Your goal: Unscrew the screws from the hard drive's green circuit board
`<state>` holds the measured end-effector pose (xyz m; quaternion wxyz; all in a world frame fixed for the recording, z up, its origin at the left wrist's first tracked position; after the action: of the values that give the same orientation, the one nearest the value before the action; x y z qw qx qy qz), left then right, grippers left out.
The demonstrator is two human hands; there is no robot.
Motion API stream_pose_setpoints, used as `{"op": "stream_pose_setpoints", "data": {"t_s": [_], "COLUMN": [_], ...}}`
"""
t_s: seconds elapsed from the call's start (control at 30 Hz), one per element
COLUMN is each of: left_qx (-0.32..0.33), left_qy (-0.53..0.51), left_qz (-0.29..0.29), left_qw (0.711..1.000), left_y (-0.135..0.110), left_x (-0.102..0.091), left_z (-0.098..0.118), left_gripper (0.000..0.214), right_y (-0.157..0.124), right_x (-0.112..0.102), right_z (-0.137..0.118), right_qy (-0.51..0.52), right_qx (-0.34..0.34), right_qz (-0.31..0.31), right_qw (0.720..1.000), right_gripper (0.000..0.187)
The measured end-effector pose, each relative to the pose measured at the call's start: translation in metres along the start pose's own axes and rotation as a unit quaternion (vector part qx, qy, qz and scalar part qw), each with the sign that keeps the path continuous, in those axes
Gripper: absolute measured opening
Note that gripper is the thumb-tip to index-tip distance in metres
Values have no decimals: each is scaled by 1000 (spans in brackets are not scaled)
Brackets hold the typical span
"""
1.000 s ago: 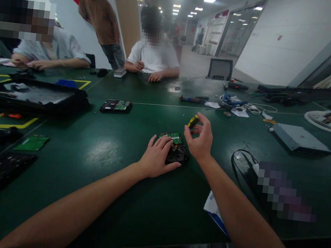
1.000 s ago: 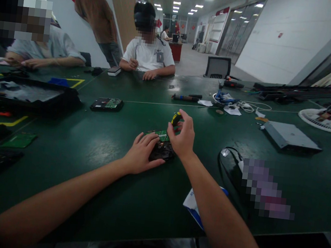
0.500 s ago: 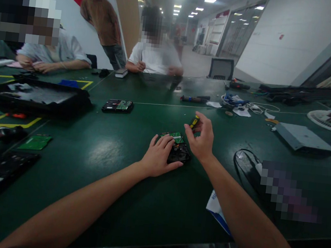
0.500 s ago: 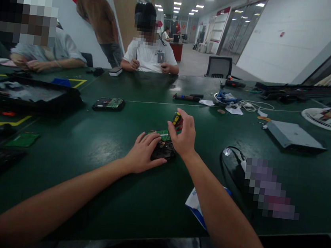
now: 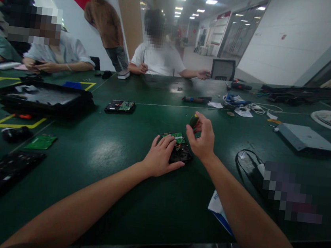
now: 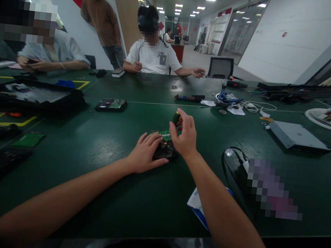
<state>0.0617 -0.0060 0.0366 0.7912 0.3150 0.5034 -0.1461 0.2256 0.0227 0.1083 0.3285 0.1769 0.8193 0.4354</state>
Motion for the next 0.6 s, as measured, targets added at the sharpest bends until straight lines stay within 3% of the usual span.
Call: {"op": "stream_pose_setpoints", "data": {"t_s": [0.6], "left_qx": [-4], "left_qy": [-2], "left_qz": [-3], "left_qw": [1000], "left_y": [0], "left_x": [-1], "left_z": [0], "left_gripper": [84], "right_y": [-3], "right_x": [5], "right_z": [5], "right_qy": [12], "right_qx": [10], "right_qz": [-6], "right_qw": [1000], "right_gripper": [64]}}
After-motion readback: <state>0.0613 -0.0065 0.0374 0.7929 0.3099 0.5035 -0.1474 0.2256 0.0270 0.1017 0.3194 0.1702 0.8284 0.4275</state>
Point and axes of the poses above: each hand's wrist, its own y-axis towards the middle knuckle, its own x-axis out of the palm, z = x × y, the point moved 8 cm from there along y, towards the middle knuckle, and after that the axes turned 4 degrees about -y, right-handed, at the moved point
